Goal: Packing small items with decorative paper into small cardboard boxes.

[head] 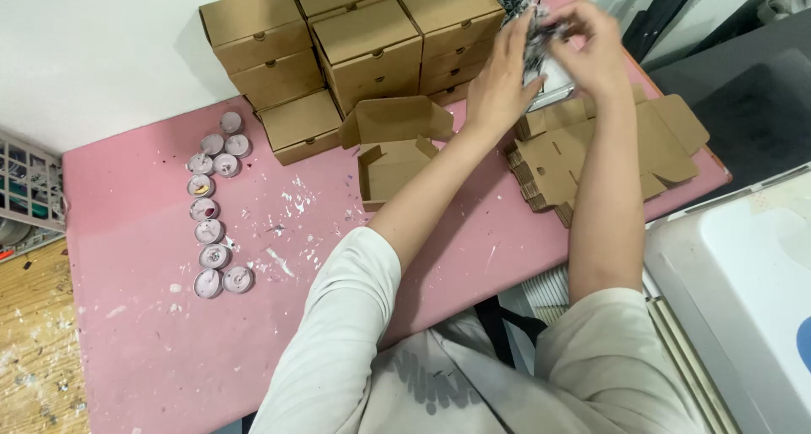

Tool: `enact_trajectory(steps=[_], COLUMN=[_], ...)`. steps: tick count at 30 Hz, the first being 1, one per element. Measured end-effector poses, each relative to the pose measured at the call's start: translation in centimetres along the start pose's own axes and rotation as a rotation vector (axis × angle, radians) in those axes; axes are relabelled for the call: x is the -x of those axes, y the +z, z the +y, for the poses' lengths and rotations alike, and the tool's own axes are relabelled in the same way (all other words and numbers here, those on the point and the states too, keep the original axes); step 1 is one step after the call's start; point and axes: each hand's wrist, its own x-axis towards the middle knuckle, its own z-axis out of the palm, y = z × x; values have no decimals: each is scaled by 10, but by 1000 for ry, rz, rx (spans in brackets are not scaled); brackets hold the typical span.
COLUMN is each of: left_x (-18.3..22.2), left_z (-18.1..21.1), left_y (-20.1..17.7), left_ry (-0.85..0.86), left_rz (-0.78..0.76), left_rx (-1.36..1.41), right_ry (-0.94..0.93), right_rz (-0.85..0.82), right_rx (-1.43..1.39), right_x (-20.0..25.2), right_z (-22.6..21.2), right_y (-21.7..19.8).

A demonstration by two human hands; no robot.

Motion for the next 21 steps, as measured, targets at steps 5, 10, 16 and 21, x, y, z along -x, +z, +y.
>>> enact_trajectory(steps=[5,10,16,21], left_x=[-14,-9,-17,-7], left_z=[-52,-79,-52,-72], left_y=[47,39,-31,-90], left_ry=[-364,-207,-474,-222], left_rz=[-245,-13,-191,-40], left_rx=[61,227,231,334], right_ry=[96,267,340,398], right_rz=[-166,-308,-437,-210], right_rx=[-235,-189,389,768], right_x=[-2,7,27,35], right_z=[-61,-39,84,168], right_y=[7,23,30,28])
